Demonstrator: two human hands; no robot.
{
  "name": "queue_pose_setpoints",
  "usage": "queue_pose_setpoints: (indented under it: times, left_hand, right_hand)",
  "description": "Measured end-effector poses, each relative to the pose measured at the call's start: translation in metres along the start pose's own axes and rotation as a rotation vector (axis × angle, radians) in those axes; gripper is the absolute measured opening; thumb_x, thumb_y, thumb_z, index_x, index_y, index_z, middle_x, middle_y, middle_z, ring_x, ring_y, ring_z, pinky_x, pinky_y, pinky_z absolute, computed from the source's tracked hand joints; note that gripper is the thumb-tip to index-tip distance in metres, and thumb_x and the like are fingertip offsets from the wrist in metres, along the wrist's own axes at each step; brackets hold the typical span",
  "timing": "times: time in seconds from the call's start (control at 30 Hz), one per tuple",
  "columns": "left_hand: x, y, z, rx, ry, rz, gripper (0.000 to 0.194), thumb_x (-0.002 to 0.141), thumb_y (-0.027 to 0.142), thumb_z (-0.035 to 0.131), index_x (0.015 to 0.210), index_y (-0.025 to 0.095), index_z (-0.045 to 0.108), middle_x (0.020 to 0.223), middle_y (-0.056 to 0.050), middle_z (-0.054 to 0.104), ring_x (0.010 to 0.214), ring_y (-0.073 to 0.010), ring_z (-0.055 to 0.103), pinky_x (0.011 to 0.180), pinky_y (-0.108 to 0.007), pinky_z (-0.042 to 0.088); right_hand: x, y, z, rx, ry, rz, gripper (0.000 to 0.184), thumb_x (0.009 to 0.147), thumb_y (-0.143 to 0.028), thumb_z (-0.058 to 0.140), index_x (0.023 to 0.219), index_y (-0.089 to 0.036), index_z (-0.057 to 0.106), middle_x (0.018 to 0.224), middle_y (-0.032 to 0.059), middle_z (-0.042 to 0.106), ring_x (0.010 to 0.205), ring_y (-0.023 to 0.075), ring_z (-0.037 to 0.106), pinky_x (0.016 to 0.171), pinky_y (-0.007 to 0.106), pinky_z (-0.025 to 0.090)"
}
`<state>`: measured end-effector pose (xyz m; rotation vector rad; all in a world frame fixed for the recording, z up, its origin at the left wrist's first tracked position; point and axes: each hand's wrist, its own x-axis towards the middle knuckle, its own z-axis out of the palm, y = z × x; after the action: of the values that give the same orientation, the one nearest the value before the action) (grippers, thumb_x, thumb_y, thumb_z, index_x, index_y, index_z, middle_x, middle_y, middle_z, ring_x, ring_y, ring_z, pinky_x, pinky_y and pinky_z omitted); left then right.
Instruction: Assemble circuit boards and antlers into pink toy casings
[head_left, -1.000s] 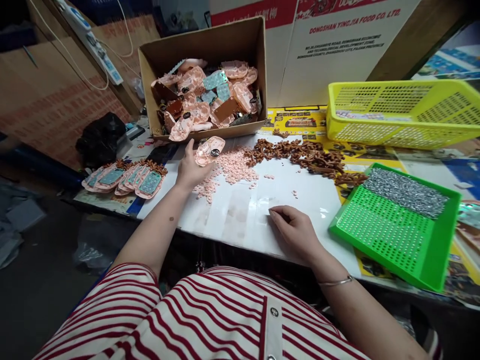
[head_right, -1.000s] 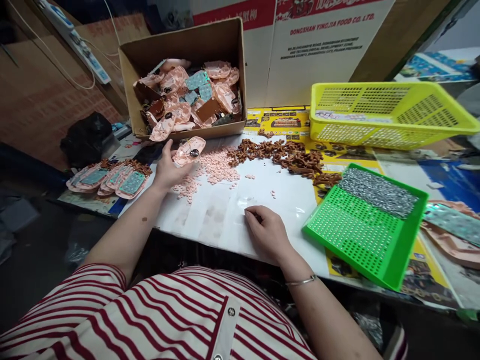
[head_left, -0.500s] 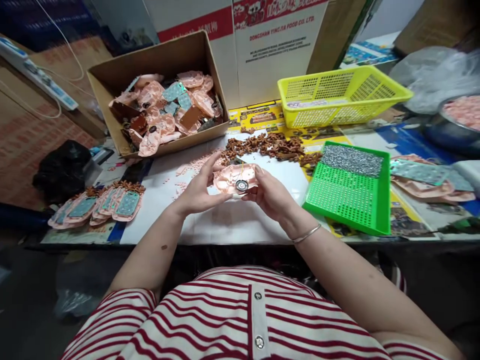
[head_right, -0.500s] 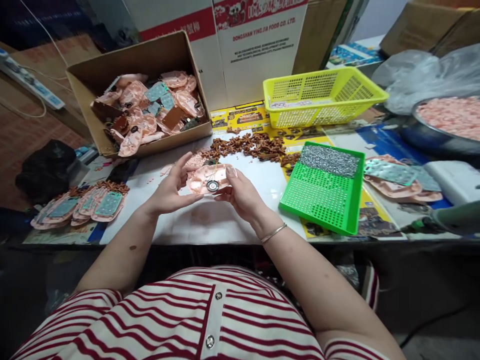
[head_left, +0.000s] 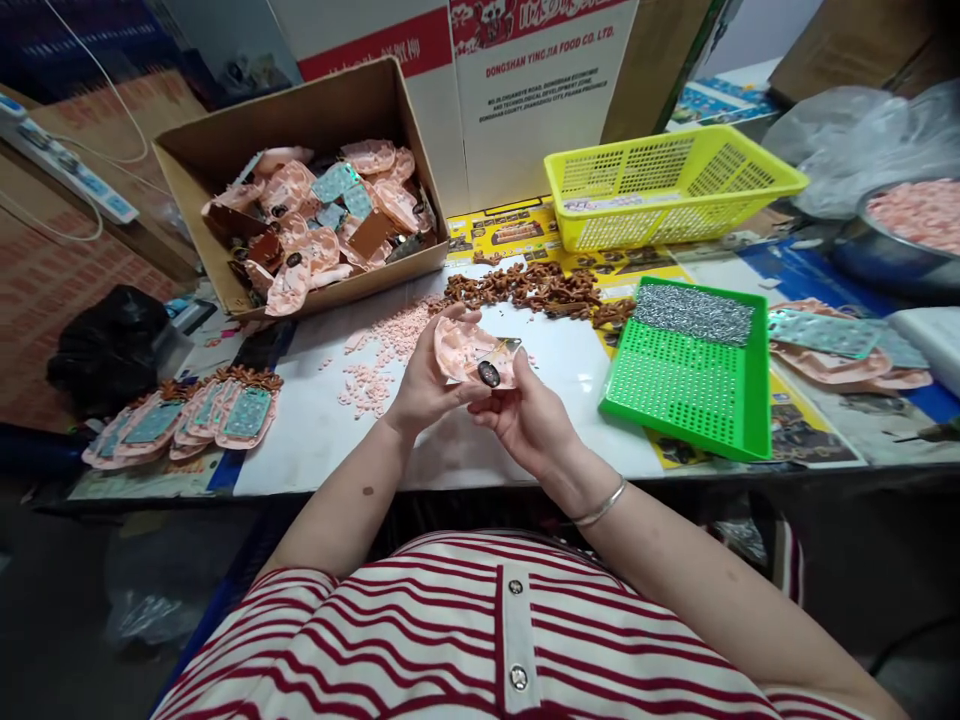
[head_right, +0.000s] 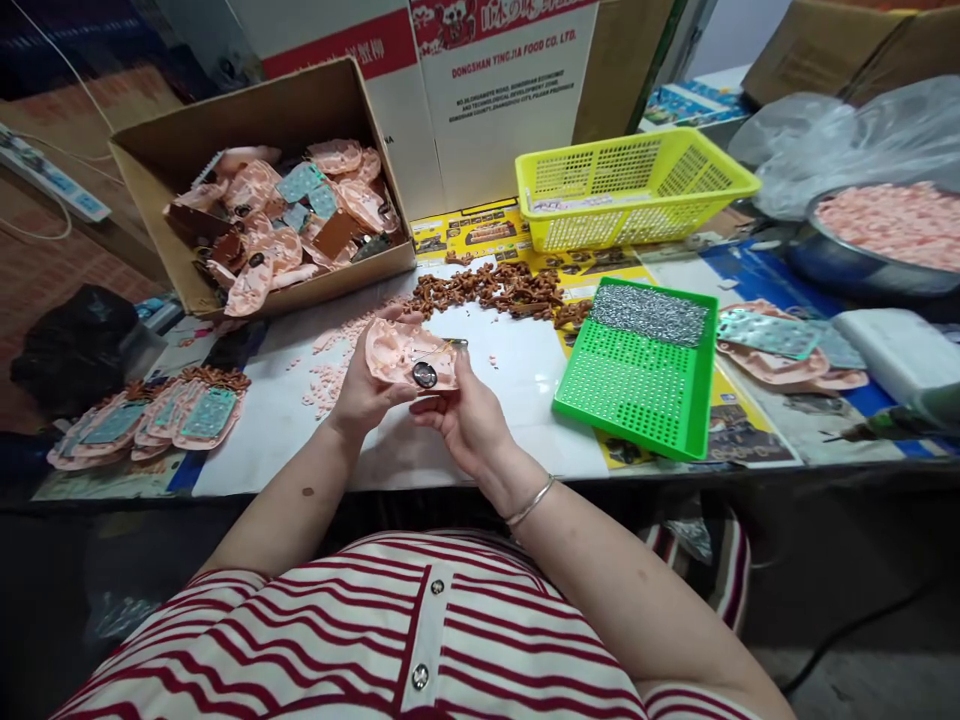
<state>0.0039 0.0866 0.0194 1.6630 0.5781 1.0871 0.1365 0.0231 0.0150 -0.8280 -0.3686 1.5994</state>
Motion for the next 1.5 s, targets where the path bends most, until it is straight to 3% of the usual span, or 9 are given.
queue_pose_setpoints:
  times: [0.17, 0.3, 0.4, 0.5, 0.6, 0.83, 1.07, 1.23, 1.5]
  left_hand:
    - [-0.001, -0.001, -0.012, -0.116, 0.083, -0.098, 0.098, 0.066, 0.068, 0.079, 0.148, 0.028, 0.042, 0.138, -0.016, 0.058, 0.122, -0.0338, 0.062, 0.098, -0.046, 0.054]
    - [-0.002, 0.001, -0.01, -0.238, 0.072, -0.17, 0.085, 0.069, 0.06, 0.08, 0.141, 0.026, 0.051, 0.124, -0.011, 0.064, 0.109, -0.0276, 0.067, 0.095, -0.042, 0.055]
    - [-0.004, 0.004, -0.005, -0.292, 0.047, -0.243, 0.084, 0.066, 0.059, 0.081, 0.138, 0.025, 0.054, 0.115, -0.007, 0.067, 0.098, -0.0229, 0.068, 0.091, -0.038, 0.055]
    - [-0.006, 0.007, 0.001, -0.332, 0.016, -0.331, 0.08, 0.067, 0.058, 0.081, 0.134, 0.022, 0.059, 0.11, -0.007, 0.069, 0.094, -0.0221, 0.067, 0.086, -0.035, 0.055]
    - [-0.009, 0.01, 0.006, -0.376, -0.005, -0.407, 0.071, 0.071, 0.057, 0.078, 0.13, 0.02, 0.063, 0.109, -0.008, 0.071, 0.095, -0.023, 0.067, 0.085, -0.035, 0.054]
    - [-0.016, 0.004, 0.024, -0.47, 0.064, -0.576, 0.054, 0.076, 0.059, 0.074, 0.114, 0.021, 0.069, 0.094, -0.003, 0.069, 0.077, -0.0173, 0.065, 0.073, -0.032, 0.053]
    - [-0.017, 0.002, 0.043, -0.546, 0.098, -0.642, 0.043, 0.077, 0.058, 0.072, 0.094, 0.019, 0.066, 0.086, -0.002, 0.066, 0.074, -0.0156, 0.061, 0.07, -0.029, 0.051]
    - [-0.019, 0.014, 0.045, -0.742, 0.16, -0.582, 0.026, 0.083, 0.043, 0.068, 0.09, 0.018, 0.063, 0.078, 0.0, 0.066, 0.07, -0.0144, 0.065, 0.071, -0.027, 0.053]
    - [-0.026, 0.024, 0.039, -0.903, 0.052, -0.737, 0.058, 0.087, 0.054, 0.052, 0.117, 0.006, 0.064, 0.082, -0.014, 0.074, 0.064, -0.028, 0.072, 0.067, -0.041, 0.057]
  right_hand:
    - [-0.005, 0.005, -0.021, -0.409, 0.164, -0.345, 0.059, 0.067, -0.075, 0.074, 0.086, -0.021, 0.058, 0.07, -0.0037, 0.059, 0.054, 0.0094, 0.055, 0.047, 0.023, 0.049]
    - [-0.014, 0.009, -0.026, -0.816, -0.037, -0.642, 0.035, 0.082, -0.054, 0.073, 0.08, -0.021, 0.062, 0.072, 0.0, 0.062, 0.063, 0.012, 0.056, 0.061, 0.028, 0.051]
    - [-0.018, 0.009, -0.028, -0.993, -0.113, -0.922, 0.018, 0.089, -0.039, 0.069, 0.098, -0.023, 0.065, 0.084, 0.0024, 0.064, 0.076, 0.0158, 0.061, 0.072, 0.032, 0.056]
    - [-0.02, 0.006, -0.03, -1.12, -0.26, -1.144, 0.031, 0.094, -0.026, 0.063, 0.125, -0.028, 0.061, 0.108, 0.0074, 0.063, 0.098, 0.0195, 0.065, 0.085, 0.037, 0.059]
    - [-0.022, 0.001, -0.031, -1.199, -0.37, -1.21, 0.042, 0.097, -0.02, 0.055, 0.137, -0.032, 0.055, 0.119, 0.0089, 0.059, 0.106, 0.0195, 0.065, 0.09, 0.038, 0.06]
    - [-0.021, -0.006, -0.039, -1.298, -0.334, -1.188, 0.045, 0.097, -0.027, 0.057, 0.141, -0.025, 0.049, 0.13, 0.0145, 0.061, 0.123, 0.0265, 0.061, 0.101, 0.048, 0.056]
    - [-0.026, -0.009, -0.036, -1.227, -0.302, -1.138, 0.03, 0.097, -0.029, 0.056, 0.126, -0.022, 0.057, 0.116, 0.0109, 0.072, 0.108, 0.0239, 0.067, 0.094, 0.045, 0.056]
    - [-0.024, -0.008, -0.045, -0.899, -0.15, -0.847, 0.028, 0.091, -0.032, 0.065, 0.118, -0.023, 0.064, 0.111, 0.0067, 0.072, 0.092, 0.0172, 0.066, 0.087, 0.037, 0.057]
    - [-0.018, -0.004, -0.079, -0.53, -0.041, -0.521, 0.038, 0.071, -0.049, 0.086, 0.098, -0.027, 0.07, 0.103, 0.0028, 0.075, 0.095, 0.0172, 0.07, 0.094, 0.038, 0.058]
